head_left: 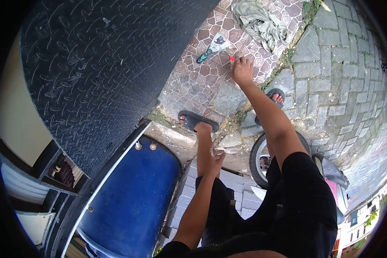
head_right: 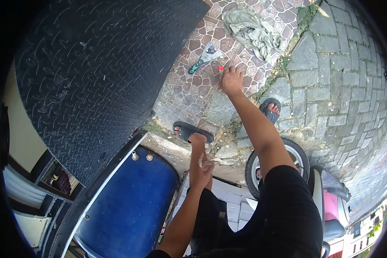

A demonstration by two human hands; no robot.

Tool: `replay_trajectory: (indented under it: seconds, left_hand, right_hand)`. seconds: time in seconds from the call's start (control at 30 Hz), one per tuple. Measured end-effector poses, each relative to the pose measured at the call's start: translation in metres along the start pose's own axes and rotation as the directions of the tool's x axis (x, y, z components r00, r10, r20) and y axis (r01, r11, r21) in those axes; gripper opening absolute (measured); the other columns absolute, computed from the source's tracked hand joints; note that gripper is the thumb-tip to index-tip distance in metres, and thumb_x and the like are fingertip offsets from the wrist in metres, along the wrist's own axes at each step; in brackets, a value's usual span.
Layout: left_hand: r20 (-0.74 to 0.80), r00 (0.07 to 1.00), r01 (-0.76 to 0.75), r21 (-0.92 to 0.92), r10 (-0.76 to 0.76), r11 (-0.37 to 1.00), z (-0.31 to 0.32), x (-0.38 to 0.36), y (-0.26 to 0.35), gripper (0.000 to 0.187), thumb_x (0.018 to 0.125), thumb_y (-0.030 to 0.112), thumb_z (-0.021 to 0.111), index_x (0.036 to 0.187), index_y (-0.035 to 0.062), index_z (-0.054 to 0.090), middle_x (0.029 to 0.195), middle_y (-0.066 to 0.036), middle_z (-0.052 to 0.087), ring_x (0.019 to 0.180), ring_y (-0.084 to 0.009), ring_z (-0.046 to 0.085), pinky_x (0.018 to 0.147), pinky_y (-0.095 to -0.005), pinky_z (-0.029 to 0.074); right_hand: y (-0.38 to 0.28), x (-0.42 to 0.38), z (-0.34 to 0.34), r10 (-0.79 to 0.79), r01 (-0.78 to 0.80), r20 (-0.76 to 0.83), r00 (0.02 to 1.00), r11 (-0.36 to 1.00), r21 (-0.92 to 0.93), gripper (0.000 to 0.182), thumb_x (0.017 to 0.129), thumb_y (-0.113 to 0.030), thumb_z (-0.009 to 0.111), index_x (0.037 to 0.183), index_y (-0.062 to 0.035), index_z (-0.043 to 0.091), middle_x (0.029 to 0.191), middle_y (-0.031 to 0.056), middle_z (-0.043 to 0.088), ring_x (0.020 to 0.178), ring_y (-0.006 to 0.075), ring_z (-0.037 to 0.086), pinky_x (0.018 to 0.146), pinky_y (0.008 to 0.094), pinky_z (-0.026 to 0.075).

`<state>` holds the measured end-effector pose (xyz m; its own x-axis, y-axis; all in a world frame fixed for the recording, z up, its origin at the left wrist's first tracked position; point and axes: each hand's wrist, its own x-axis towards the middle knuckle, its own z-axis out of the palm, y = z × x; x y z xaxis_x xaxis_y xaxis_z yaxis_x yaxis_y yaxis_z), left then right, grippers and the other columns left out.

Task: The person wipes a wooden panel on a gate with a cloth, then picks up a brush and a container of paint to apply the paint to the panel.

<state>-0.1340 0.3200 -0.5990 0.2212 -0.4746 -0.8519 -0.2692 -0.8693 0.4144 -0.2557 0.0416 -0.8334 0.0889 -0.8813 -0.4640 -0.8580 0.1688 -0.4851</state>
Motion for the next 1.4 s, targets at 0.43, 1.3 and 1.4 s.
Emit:
replay_trajectory:
  seconds: [0.43, 1.3, 1.4]
  left_hand:
    - [0.057, 0.998, -0.029, 0.079, 0.024, 0.996, 0.001, 0.009, 0.009, 0.066, 0.091, 0.009, 0.060, 0.142, -0.0071, 0.022, 0.124, -0.021, 0.048, 0.094, -0.0200, 0.066, 0.071, -0.0256, 0.054]
    - [0.038, 0.980, -0.197, 0.188, 0.193, 0.962, 0.034, -0.013, 0.075, 0.080, 0.086, 0.022, 0.067, 0.145, 0.0063, 0.016, 0.104, -0.012, 0.063, 0.073, -0.0228, 0.067, 0.065, -0.0322, 0.053]
    - [0.076, 0.928, -0.372, 0.129, 0.365, 0.919, 0.040, -0.016, 0.125, 0.083, 0.083, 0.023, 0.069, 0.146, 0.0098, 0.016, 0.108, -0.014, 0.061, 0.075, -0.0218, 0.067, 0.069, -0.0332, 0.052]
  right_hand:
    - [0.021, 0.009, 0.000, 0.021, -0.021, 0.073, 0.997, 1.000, 0.004, 0.051, 0.085, -0.047, 0.056, 0.118, -0.0070, 0.057, 0.115, 0.0172, 0.054, 0.109, 0.0359, 0.051, 0.091, 0.0472, 0.045]
    - [0.109, -0.076, -0.231, 0.344, 0.079, -0.182, 0.921, 0.292, 0.953, 0.033, 0.097, -0.017, 0.048, 0.120, 0.0071, 0.052, 0.114, 0.0137, 0.058, 0.101, 0.0196, 0.058, 0.090, 0.0326, 0.047]
    - [0.064, -0.156, -0.349, 0.276, 0.157, -0.225, 0.934, 0.249, 0.956, 0.028, 0.097, -0.014, 0.048, 0.117, 0.0048, 0.053, 0.111, 0.0109, 0.059, 0.101, 0.0180, 0.057, 0.090, 0.0324, 0.047]
